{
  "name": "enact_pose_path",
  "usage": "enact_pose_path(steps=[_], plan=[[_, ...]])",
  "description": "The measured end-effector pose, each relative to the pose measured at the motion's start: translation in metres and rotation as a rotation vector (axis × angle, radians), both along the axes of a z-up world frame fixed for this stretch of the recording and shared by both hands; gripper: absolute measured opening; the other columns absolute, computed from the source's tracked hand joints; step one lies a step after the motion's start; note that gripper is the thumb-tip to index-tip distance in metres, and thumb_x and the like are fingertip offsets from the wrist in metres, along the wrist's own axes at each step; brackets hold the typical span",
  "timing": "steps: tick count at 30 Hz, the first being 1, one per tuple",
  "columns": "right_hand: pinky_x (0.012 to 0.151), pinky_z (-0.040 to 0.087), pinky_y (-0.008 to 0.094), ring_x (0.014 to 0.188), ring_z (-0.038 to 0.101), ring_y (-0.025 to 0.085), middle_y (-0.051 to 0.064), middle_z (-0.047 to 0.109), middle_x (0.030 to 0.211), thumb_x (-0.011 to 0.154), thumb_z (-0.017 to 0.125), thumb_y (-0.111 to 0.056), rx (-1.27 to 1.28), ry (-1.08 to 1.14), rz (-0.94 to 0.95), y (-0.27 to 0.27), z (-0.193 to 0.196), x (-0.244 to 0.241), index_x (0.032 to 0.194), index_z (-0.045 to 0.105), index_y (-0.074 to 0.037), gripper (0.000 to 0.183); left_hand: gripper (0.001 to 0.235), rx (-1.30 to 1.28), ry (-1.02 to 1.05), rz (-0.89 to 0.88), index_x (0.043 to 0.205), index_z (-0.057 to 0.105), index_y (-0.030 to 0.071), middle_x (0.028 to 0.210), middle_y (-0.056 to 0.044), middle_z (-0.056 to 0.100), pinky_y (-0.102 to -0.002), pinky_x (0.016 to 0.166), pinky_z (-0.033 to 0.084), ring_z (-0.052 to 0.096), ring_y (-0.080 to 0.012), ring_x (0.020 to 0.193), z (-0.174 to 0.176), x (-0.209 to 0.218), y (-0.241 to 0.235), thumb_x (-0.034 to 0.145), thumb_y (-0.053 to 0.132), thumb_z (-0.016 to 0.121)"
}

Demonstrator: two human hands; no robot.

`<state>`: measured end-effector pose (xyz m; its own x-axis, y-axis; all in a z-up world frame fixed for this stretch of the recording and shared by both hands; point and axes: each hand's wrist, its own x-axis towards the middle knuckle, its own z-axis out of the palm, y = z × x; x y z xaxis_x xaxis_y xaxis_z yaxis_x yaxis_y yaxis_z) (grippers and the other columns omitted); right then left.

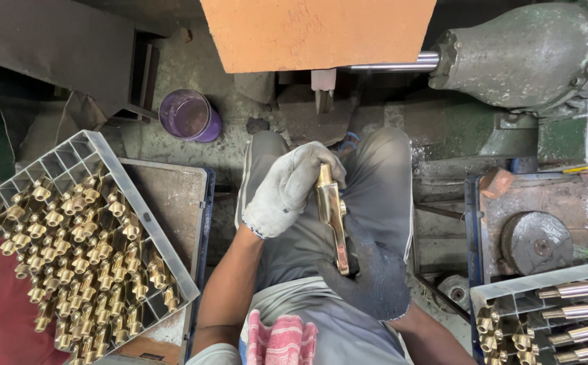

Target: The person polishes a brass metal component by holding it against a rotating polishing wheel. The person turns the component to polish different sides and places it back into a wire tray containing other components.

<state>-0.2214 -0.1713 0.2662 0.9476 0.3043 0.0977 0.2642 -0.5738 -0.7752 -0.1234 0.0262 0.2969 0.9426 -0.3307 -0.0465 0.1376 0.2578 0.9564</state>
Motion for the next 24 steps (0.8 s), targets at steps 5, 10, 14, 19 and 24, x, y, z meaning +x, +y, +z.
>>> enact_pose_path(steps=[5,10,14,19,24], plan=[[0.057,0.057,0.035,0.059,0.072,0.024,0.009,0.071,0.072,0.074,0.087,-0.027,0.003,-0.058,-0.014,0.004,0.008,0.002,0.137,0.05,0.007,0.081,0.037,-0.056,0.107,-0.007,0.102,0.062,0.004,0.096,-0.006,0.065,-0.03,0.083,0.056,0.065,-0.0134,0.087,-0.002,-0.002,0.001,0.11,0.035,0.045],[0.058,0.056,0.034,0.06,0.07,0.023,0.012,0.072,0.075,0.087,0.075,-0.018,0.286,0.417,0.064,-0.002,0.013,0.008,0.135,0.053,0.005,0.058,0.034,0.007,0.099,0.02,0.098,0.062,0.005,0.091,-0.005,0.068,-0.027,0.078,0.052,0.062,-0.011,0.084,-0.015,0.0,0.004,0.108,0.035,0.05],[0.058,0.053,0.031,0.061,0.067,0.018,0.01,0.069,0.075,0.092,0.069,-0.013,1.014,0.846,0.116,-0.005,0.011,0.017,0.139,0.052,0.006,0.053,0.033,0.121,0.266,0.038,0.093,0.063,0.005,0.08,-0.004,0.067,-0.026,0.056,0.036,0.051,-0.0091,0.067,-0.023,0.001,0.007,0.104,0.035,0.053],[0.057,0.05,0.027,0.061,0.063,0.012,0.008,0.065,0.075,0.098,0.061,-0.007,1.436,0.944,0.188,0.006,0.014,0.02,0.144,0.051,0.006,0.048,0.03,-0.014,0.246,0.053,0.094,0.063,0.005,0.083,-0.005,0.069,-0.027,0.067,0.051,0.064,-0.0115,0.074,-0.037,0.004,0.005,0.102,0.033,0.055],[0.053,0.046,0.025,0.058,0.058,0.009,0.006,0.062,0.073,0.101,0.054,-0.002,0.928,0.887,0.185,0.005,0.028,0.011,0.144,0.052,0.006,0.044,0.027,-0.082,0.214,0.078,0.099,0.061,0.005,0.089,-0.008,0.069,-0.03,0.074,0.055,0.066,-0.015,0.08,-0.046,-0.002,0.005,0.103,0.031,0.055]])
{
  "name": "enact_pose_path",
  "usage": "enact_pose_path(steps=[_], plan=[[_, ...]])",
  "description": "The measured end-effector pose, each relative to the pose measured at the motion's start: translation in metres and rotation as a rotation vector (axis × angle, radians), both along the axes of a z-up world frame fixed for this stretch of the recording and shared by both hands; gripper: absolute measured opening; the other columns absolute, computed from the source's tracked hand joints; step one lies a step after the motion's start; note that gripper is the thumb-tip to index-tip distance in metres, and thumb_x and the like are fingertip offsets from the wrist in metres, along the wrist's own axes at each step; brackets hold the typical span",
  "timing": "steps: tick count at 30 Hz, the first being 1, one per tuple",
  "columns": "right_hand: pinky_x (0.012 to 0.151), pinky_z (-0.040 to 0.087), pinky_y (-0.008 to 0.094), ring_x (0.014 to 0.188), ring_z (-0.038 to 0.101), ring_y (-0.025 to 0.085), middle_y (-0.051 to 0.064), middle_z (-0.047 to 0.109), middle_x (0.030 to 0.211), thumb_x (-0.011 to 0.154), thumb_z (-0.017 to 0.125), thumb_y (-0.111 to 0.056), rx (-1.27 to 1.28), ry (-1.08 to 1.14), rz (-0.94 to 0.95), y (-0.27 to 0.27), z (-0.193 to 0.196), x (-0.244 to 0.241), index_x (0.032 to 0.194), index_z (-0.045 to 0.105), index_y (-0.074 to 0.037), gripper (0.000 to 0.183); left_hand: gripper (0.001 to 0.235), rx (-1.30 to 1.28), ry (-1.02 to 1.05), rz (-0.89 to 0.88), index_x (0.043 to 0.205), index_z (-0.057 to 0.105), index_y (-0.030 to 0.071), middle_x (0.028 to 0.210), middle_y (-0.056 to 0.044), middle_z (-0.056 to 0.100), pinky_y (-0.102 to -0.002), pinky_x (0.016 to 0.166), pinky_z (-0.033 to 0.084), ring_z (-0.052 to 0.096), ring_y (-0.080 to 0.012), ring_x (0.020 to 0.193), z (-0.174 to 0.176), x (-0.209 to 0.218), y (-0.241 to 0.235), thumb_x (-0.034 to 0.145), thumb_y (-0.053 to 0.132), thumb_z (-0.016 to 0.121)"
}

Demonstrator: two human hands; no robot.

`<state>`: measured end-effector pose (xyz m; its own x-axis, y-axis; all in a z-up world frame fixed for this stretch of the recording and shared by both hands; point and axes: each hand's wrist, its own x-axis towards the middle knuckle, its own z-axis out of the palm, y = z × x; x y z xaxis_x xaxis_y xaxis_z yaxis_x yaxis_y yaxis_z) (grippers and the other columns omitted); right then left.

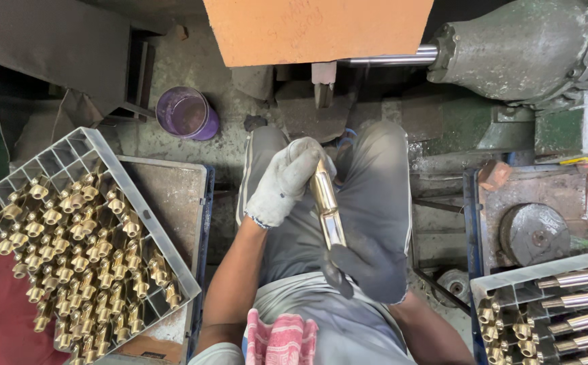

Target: The person polishes a brass metal component by holding it against a rotating polishing wheel. The person turns the component to polish different sides and places it back into a wire tray containing other components.

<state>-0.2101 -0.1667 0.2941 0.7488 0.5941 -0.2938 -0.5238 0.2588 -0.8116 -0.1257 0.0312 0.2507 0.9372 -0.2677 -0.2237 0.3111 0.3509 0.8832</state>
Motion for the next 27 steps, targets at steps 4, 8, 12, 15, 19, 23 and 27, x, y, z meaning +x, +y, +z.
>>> enact_pose_path(steps=[4,8,12,15,19,23,27], plan=[[0.048,0.046,0.027,0.051,0.055,0.011,0.007,0.061,0.07,0.095,0.053,0.001,-0.274,-0.012,0.002,0.009,0.001,-0.001,0.141,0.05,0.002,0.046,0.031,-0.038,-0.066,0.017,0.101,0.061,0.002,0.092,-0.01,0.068,-0.033,0.082,0.055,0.065,-0.0181,0.087,-0.012,-0.003,-0.003,0.107,0.032,0.054],[0.049,0.047,0.027,0.053,0.056,0.013,0.007,0.062,0.071,0.093,0.054,0.002,-0.251,-0.031,-0.081,0.012,-0.005,-0.005,0.146,0.046,0.002,0.053,0.046,-0.173,-0.266,-0.016,0.1,0.067,0.002,0.093,-0.012,0.072,-0.038,0.079,0.058,0.07,-0.0221,0.083,-0.015,0.014,-0.01,0.107,0.044,0.052],[0.047,0.043,0.026,0.05,0.054,0.011,0.004,0.06,0.068,0.096,0.055,-0.007,0.038,-0.012,-0.056,0.009,-0.034,0.0,0.131,0.053,0.0,0.036,0.047,-0.941,0.269,-0.057,0.096,0.06,0.006,0.081,-0.006,0.063,-0.037,0.068,0.053,0.065,-0.0201,0.073,-0.001,-0.006,-0.01,0.097,0.052,0.053],[0.045,0.039,0.027,0.048,0.051,0.011,0.004,0.058,0.065,0.096,0.055,-0.013,0.414,0.302,-0.051,0.011,-0.067,-0.004,0.121,0.056,-0.002,0.027,0.046,-1.349,0.098,-0.166,0.094,0.053,0.008,0.073,-0.002,0.055,-0.033,0.06,0.048,0.059,-0.0163,0.063,-0.006,-0.009,-0.012,0.11,0.05,0.05],[0.042,0.035,0.028,0.045,0.047,0.012,0.003,0.055,0.06,0.097,0.055,-0.02,0.608,0.586,0.151,0.018,-0.104,-0.022,0.108,0.059,-0.005,0.019,0.055,-1.445,-0.158,-0.225,0.078,0.048,0.011,0.056,0.005,0.04,-0.031,0.043,0.037,0.043,-0.0124,0.045,-0.01,-0.018,-0.01,0.108,0.057,0.05],[0.04,0.03,0.029,0.041,0.043,0.012,0.002,0.052,0.055,0.097,0.056,-0.027,0.41,0.565,0.237,0.024,-0.133,-0.004,0.095,0.063,-0.008,0.021,0.059,-1.322,-0.221,-0.31,0.077,0.053,0.013,0.05,0.004,0.025,-0.033,0.039,0.027,0.025,-0.0146,0.035,-0.019,-0.029,0.02,0.105,0.064,0.05],[0.037,0.028,0.027,0.041,0.04,0.009,0.001,0.051,0.055,0.099,0.056,-0.025,-0.281,0.147,0.201,0.037,-0.143,0.014,0.094,0.064,-0.004,0.023,0.07,-1.142,-0.034,0.214,0.086,0.064,0.006,0.05,0.002,0.035,-0.034,0.04,0.031,0.033,-0.0173,0.039,-0.047,-0.053,0.038,0.104,0.071,0.043]])
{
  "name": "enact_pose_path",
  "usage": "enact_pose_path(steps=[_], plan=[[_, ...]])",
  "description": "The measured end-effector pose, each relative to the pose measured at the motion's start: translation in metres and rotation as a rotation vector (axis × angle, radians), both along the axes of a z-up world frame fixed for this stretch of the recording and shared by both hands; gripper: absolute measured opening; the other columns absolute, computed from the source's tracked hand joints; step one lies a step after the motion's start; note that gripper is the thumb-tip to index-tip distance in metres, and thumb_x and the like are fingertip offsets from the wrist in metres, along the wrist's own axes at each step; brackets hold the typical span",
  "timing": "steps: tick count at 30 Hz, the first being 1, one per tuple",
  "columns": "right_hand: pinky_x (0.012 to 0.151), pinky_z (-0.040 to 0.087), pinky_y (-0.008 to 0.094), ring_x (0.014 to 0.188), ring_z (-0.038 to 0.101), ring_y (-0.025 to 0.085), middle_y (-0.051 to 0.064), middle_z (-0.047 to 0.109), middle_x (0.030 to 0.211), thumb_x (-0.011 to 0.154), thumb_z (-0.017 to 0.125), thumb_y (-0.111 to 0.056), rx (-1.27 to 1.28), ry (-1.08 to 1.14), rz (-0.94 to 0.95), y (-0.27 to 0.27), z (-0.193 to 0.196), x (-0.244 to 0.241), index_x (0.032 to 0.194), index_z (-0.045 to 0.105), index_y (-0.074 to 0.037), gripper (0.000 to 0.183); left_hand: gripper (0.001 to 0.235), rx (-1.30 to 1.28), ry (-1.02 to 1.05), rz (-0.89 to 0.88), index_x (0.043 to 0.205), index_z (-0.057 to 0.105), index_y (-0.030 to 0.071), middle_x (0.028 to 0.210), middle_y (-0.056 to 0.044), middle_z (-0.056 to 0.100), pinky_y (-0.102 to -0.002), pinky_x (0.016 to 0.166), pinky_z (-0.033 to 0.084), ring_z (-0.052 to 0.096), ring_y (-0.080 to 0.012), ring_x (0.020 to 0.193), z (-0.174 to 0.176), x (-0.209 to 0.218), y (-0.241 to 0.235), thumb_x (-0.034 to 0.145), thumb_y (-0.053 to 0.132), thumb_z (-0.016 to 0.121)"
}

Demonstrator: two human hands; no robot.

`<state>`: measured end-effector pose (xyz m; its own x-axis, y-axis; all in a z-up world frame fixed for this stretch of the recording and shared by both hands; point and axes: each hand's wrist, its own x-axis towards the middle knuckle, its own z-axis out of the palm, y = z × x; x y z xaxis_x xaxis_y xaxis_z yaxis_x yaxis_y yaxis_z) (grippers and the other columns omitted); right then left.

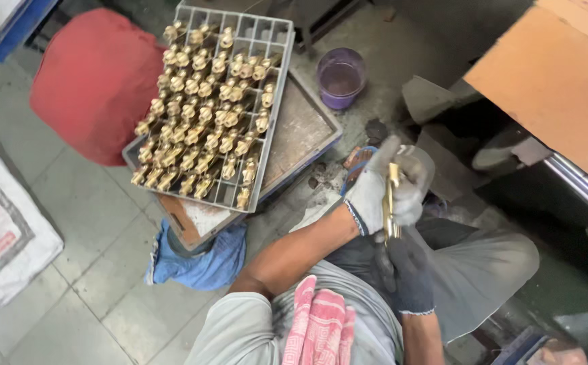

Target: The person polishes a brass metal component by holding it against a rotating polishing wheel. The person turns the component to polish different sides and places it back into a wire tray containing other components.

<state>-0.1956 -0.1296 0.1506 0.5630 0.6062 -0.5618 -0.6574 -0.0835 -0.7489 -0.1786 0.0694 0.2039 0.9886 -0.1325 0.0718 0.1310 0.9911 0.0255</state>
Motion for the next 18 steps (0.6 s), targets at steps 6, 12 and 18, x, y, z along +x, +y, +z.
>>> enact_pose_path(steps=[6,12,18], plan=[[0.052,0.048,0.025,0.062,0.056,0.007,0.001,0.062,0.084,0.098,0.06,-0.016,-0.131,-0.397,0.203,0.026,0.039,-0.015,0.129,0.058,-0.002,0.034,0.062,0.013,0.237,0.153,0.09,0.065,0.011,0.055,-0.002,0.046,-0.036,0.044,0.036,0.044,-0.0196,0.044,-0.003,-0.013,0.02,0.104,0.066,0.041],[0.045,0.047,0.027,0.053,0.055,0.01,0.004,0.06,0.075,0.098,0.056,-0.014,0.016,-0.255,0.299,0.044,0.078,-0.018,0.133,0.048,-0.009,0.036,0.055,0.237,0.166,0.233,0.094,0.065,0.008,0.061,-0.002,0.051,-0.037,0.046,0.039,0.051,-0.0203,0.049,0.046,-0.016,0.033,0.111,0.055,0.042],[0.044,0.041,0.028,0.05,0.051,0.011,0.005,0.055,0.068,0.103,0.054,-0.016,0.308,-0.099,0.312,0.04,0.076,-0.012,0.111,0.054,-0.002,0.016,0.053,0.316,0.202,0.234,0.095,0.064,0.007,0.062,-0.002,0.052,-0.038,0.047,0.04,0.052,-0.0203,0.049,0.065,-0.016,0.035,0.111,0.053,0.043]])
